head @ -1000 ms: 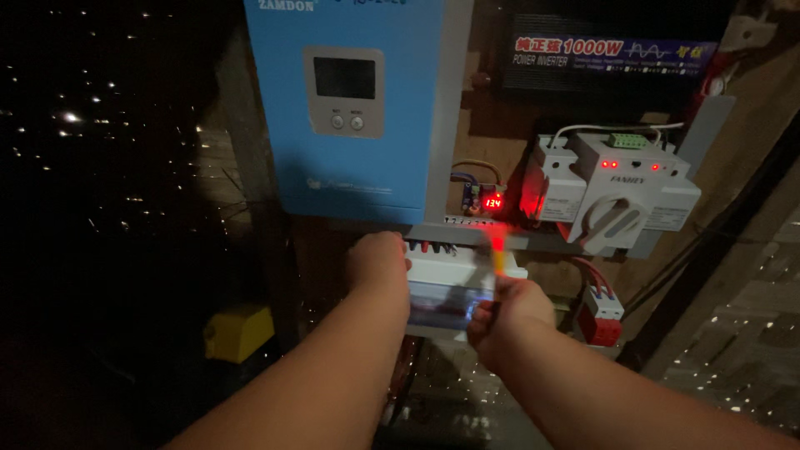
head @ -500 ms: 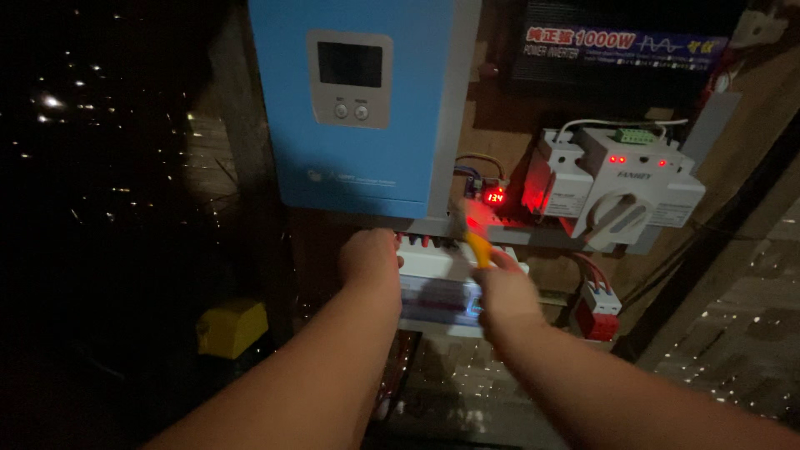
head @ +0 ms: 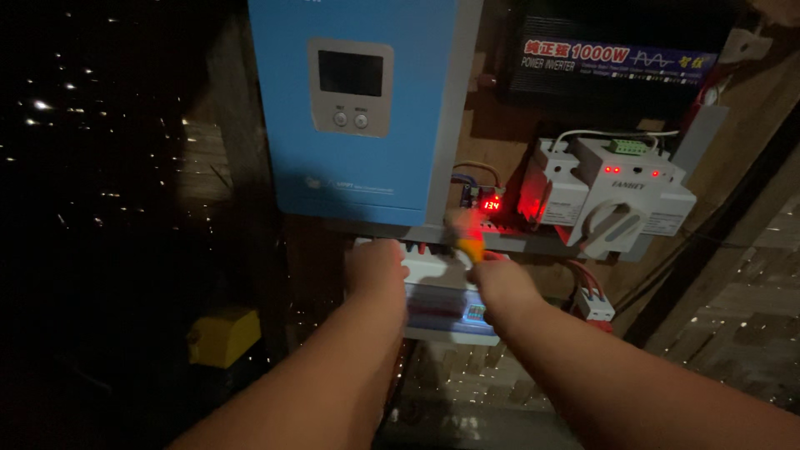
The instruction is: The person picks up a brush and walks to an electrical panel. They use the brush to dust the surfaces of a solar charge controller, power inverter, and circuit breaker box.
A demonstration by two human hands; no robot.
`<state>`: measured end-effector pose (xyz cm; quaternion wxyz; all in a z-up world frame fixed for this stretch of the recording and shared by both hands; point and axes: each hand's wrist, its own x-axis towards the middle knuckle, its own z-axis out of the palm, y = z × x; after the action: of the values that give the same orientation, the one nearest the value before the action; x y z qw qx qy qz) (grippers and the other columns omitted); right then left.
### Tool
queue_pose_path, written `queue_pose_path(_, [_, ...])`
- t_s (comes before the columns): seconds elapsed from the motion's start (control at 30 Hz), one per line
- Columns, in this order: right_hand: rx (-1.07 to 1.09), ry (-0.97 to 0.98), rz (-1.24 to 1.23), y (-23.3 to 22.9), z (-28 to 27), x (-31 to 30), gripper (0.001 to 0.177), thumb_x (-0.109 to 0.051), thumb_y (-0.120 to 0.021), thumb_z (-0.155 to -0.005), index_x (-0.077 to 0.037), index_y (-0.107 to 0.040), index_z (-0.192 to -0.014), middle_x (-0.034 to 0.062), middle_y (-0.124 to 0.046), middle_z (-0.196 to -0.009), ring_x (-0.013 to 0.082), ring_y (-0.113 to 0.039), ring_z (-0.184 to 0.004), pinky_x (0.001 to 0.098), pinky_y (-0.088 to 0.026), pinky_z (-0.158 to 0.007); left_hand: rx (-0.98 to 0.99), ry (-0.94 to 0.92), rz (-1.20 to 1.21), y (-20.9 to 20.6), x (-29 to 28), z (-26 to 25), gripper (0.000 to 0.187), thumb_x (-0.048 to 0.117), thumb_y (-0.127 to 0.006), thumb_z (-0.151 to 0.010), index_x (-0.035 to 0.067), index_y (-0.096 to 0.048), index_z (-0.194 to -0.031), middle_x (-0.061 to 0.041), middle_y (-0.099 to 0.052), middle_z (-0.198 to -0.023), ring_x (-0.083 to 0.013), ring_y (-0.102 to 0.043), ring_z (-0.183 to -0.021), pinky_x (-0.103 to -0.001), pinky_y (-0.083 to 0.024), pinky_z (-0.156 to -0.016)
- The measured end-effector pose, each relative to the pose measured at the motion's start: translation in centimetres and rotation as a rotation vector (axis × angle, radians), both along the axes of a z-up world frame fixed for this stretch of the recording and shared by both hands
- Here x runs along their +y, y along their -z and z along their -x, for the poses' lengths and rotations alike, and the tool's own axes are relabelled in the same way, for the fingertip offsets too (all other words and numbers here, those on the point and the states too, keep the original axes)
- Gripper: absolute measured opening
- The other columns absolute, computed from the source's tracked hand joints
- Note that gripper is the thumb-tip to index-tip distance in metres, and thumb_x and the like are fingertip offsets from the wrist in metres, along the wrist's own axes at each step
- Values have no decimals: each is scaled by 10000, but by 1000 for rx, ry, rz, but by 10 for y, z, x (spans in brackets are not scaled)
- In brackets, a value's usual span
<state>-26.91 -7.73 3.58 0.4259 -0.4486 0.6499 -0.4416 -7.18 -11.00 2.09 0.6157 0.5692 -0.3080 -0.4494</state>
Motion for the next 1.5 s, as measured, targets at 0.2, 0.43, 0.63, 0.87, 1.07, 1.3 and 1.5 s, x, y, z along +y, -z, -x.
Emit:
queue_pose_path(0.2, [156,-48,14,6,13,6,251,-236,-641,-900,-12,-693,-1001,116,-540,-620,257,-510,-483,427,-412,-456,-298,119,-23,6,-20,2,216,213,-625,-857,4,-675,-887,-80,-671,-781,-213,-680,-663,-340,-473,-546])
queue_pose_path(0.43, [189,-21,-71,-7,18,39,240,-295,-567,-942,-67,-609,-879,107,-521,-564,265,-513,-444,422,-379,-408,185,22,-65,-6,14,12,206,224,-627,-861,41,-689,-934,-45,-674,-809,-204,-655,-672,-313,-451,-553])
queue_pose_path(0.63, [-417,-72,-160,-12,-17,42,169,-247,-608,-912,-172,-496,-810,19,-344,-573,175,-351,-425,344,-229,-395,-523,161,69,24,-32,13,175,132,-586,-909,-2,-693,-942,-101,-705,-803,-229,-706,-679,-344,-546,-564])
queue_pose_path(0.87, [-265,-36,-174,-8,-27,58,227,-290,-595,-880,-117,-486,-781,60,-376,-585,221,-377,-421,388,-253,-391,-898,108,37,31,-38,-2,232,149,-526,-983,60,-724,-902,-122,-743,-865,-242,-758,-726,-355,-549,-601])
queue_pose_path(1.07, [-177,13,-151,20,-7,31,164,-237,-589,-853,-89,-659,-857,79,-602,-639,221,-471,-497,382,-392,-464,-398,60,-50,-12,4,-4,253,149,-578,-909,-17,-755,-838,-155,-752,-792,-249,-706,-641,-375,-472,-555])
queue_pose_path(1.3, [-573,302,-136,51,40,19,110,-244,-572,-907,-138,-544,-908,31,-450,-703,214,-451,-533,400,-385,-497,-4,-44,-109,-19,16,-10,182,118,-609,-853,-10,-728,-904,-129,-738,-806,-227,-728,-613,-357,-546,-567])
queue_pose_path(1.5, [-516,182,-10,34,-13,36,113,-75,-582,-848,-33,-543,-945,113,-509,-724,229,-480,-503,387,-383,-447,85,-30,-81,-22,31,5,128,123,-616,-847,12,-678,-860,-87,-679,-756,-207,-660,-583,-338,-476,-522])
